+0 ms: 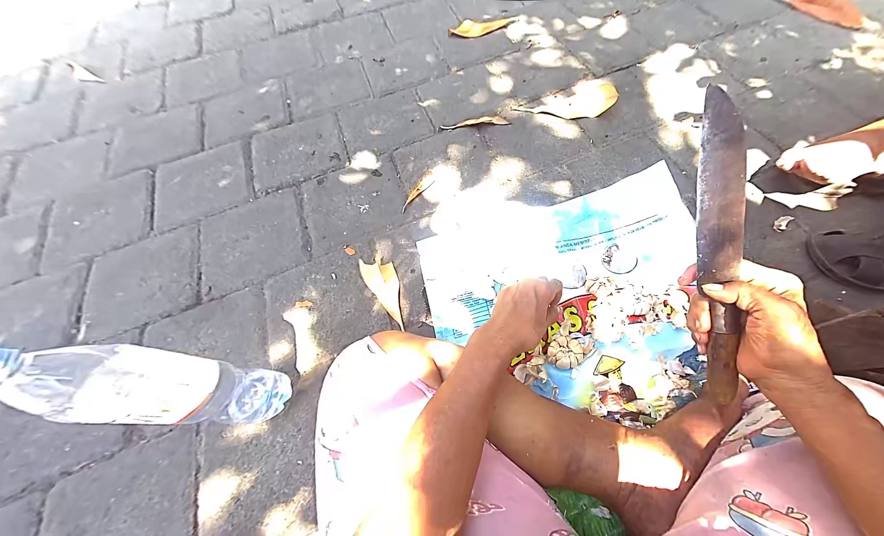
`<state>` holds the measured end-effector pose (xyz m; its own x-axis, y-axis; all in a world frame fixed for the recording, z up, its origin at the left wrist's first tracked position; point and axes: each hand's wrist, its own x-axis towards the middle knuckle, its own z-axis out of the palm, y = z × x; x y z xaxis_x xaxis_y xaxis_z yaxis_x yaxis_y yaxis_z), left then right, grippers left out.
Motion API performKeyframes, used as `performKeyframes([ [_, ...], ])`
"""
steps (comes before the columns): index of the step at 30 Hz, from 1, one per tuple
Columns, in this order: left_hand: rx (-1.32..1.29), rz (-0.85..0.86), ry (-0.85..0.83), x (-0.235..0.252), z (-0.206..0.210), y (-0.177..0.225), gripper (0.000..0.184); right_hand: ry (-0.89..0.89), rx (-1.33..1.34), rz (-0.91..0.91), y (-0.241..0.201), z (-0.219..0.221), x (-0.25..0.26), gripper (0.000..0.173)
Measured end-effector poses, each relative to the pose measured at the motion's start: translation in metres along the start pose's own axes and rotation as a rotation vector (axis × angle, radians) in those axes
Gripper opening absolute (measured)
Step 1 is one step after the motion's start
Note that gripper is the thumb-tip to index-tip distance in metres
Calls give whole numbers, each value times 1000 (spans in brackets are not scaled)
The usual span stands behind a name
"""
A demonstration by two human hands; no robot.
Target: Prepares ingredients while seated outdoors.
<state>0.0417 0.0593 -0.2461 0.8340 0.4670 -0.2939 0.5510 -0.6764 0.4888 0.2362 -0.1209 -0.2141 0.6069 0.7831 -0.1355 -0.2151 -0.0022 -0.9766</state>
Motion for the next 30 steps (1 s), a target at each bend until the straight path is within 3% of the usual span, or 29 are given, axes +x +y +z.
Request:
performKeyframes([
  [5, 32, 4, -174, -10, 0, 5, 14, -5, -57, -33, 2, 2, -1, 23],
  [10, 16, 27, 53, -6, 9, 6, 15, 0, -29, -65, 1, 2, -2, 22],
  [16, 6, 201, 142, -14, 34, 40, 50, 64, -19, -20, -2, 6, -1, 22],
  [19, 169, 289, 77, 1, 55, 36, 43, 106, -38, 39, -1, 10, -2, 21],
  [23, 138, 217, -1, 6, 48, 32, 27, 131, -86, 77, 0, 11, -2, 21],
  [28, 100, 279, 220, 15, 46, 27, 26, 159, -70, 131, 1, 10, 2, 20],
  [30, 162, 314, 284, 24, 45, 31, 36, 170, -57, 155, 2, 11, 3, 21],
])
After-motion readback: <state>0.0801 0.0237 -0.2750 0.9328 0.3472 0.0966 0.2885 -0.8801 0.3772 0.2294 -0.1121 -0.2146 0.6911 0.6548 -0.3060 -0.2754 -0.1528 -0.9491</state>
